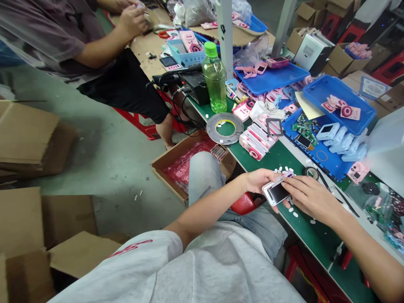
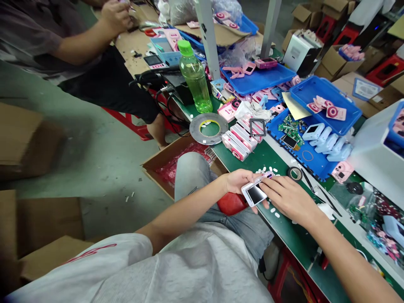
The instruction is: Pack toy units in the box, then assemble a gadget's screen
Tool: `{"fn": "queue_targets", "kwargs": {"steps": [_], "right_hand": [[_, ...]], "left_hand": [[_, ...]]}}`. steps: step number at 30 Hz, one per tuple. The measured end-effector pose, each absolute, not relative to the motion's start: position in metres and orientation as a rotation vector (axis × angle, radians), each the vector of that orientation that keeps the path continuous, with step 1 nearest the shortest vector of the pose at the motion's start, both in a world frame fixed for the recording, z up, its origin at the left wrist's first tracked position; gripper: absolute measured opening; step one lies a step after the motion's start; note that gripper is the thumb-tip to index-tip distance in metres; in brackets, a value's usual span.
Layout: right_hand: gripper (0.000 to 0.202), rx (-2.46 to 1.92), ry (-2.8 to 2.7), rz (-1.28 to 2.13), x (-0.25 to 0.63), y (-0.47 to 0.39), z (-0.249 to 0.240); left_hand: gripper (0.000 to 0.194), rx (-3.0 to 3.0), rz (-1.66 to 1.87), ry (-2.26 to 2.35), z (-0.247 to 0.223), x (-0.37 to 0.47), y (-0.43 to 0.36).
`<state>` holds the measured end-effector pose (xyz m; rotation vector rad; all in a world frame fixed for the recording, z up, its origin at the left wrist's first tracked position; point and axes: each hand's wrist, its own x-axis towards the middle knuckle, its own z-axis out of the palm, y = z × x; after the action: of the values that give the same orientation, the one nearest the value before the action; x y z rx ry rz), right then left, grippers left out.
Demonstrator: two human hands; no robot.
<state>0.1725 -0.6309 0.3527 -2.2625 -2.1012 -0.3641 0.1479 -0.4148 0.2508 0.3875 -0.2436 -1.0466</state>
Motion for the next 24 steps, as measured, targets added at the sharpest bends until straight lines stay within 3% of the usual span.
{"fn": "queue_targets", "kwargs": {"steps": [8,24], "right_hand": [[0.032,-2.253,-2.100,-0.369,0.170,-0.632,0.352],[0.044,-2.388,-1.967,-0.366,0.165,-0.629,0.337]], "left_hand": [[0.085,0.451,-1.022,-0.320,0.250,0.146,-0.416],[0.073,0.529,-0.966,-0.258,0.254,0.145,-0.413]]}}
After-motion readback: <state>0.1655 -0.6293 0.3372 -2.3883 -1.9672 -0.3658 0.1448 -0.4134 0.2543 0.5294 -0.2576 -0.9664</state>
